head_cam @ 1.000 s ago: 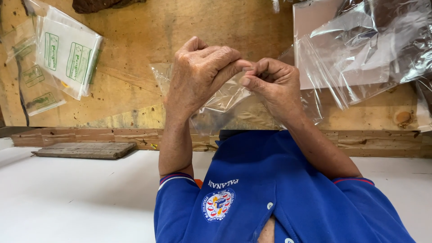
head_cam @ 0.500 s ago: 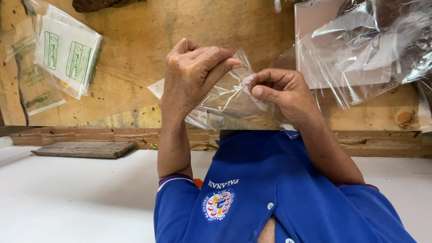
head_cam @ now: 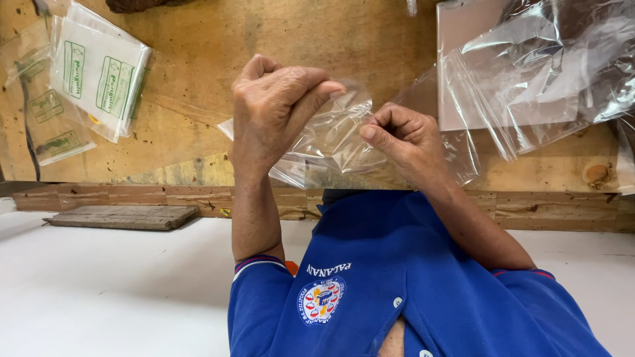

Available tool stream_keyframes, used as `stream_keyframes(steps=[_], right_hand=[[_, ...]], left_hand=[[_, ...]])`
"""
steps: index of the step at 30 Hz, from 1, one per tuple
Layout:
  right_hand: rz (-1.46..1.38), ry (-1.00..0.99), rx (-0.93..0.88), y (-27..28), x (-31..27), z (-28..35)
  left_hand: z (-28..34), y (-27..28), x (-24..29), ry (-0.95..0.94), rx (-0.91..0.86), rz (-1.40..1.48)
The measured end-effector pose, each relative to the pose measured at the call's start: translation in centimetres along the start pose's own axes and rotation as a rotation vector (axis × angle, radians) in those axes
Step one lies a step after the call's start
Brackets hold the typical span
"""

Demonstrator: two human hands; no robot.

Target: The person is packaging bundles of dried leaves into clear plastic bags on a wooden workbench.

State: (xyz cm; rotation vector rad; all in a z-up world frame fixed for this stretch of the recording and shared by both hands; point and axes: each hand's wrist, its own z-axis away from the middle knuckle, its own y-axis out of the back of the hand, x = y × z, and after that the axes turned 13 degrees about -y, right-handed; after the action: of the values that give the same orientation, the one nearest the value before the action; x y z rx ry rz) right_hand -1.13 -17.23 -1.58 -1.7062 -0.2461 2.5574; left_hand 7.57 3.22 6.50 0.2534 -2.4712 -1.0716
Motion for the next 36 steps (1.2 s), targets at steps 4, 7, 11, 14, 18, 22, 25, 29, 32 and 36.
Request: stream_keyframes(steps=[4,7,11,14,18,22,25,29,32,36], right_hand=[[0.082,0.098,0.009,-0.3,-0.6,0.7],[0.050,0.193,0.014,-0.3,-0.1,0.5],[-0.003,0.217,-0.064,0.6,0.0,0.1],[-0.245,0.156,-0.107,0.4,0.2,-0.2],[-0.380,0.004,-0.205,1.1,-0.3,-0.1],[-0.357,0.002,-0.215,1.7,0.7,-0.6],[-0.433,0.002,-0.310,1.9,0.7,-0.8],[-0.207,-0.082,-0.102,0.9,-1.8,-0.5],[-0.072,-0.039,-0.110,0.6,-2.3,-0.5],[-0.103,-0.006,-0.059,-0.2,-1.3,-1.0]], left_hand=[[0.0,0.2,0.2,0.023,0.061,0.002],[0.1,0.1,0.4,0.014,0.072,0.006],[0.2,0.2,0.5,0.040,0.057,0.011],[0.3,-0.3,0.3,0.018,0.044,-0.008],[0.2,-0.5,0.4,-0.005,0.045,-0.015],[-0.1,-0.5,0.5,-0.010,0.042,-0.011],[0.0,-0.5,0.3,-0.010,0.039,-0.024],[0.1,-0.6,0.2,-0.012,0.033,-0.031],[-0.1,-0.5,0.2,-0.008,0.029,-0.015],[-0.1,-0.6,0.1,-0.014,0.030,-0.015]])
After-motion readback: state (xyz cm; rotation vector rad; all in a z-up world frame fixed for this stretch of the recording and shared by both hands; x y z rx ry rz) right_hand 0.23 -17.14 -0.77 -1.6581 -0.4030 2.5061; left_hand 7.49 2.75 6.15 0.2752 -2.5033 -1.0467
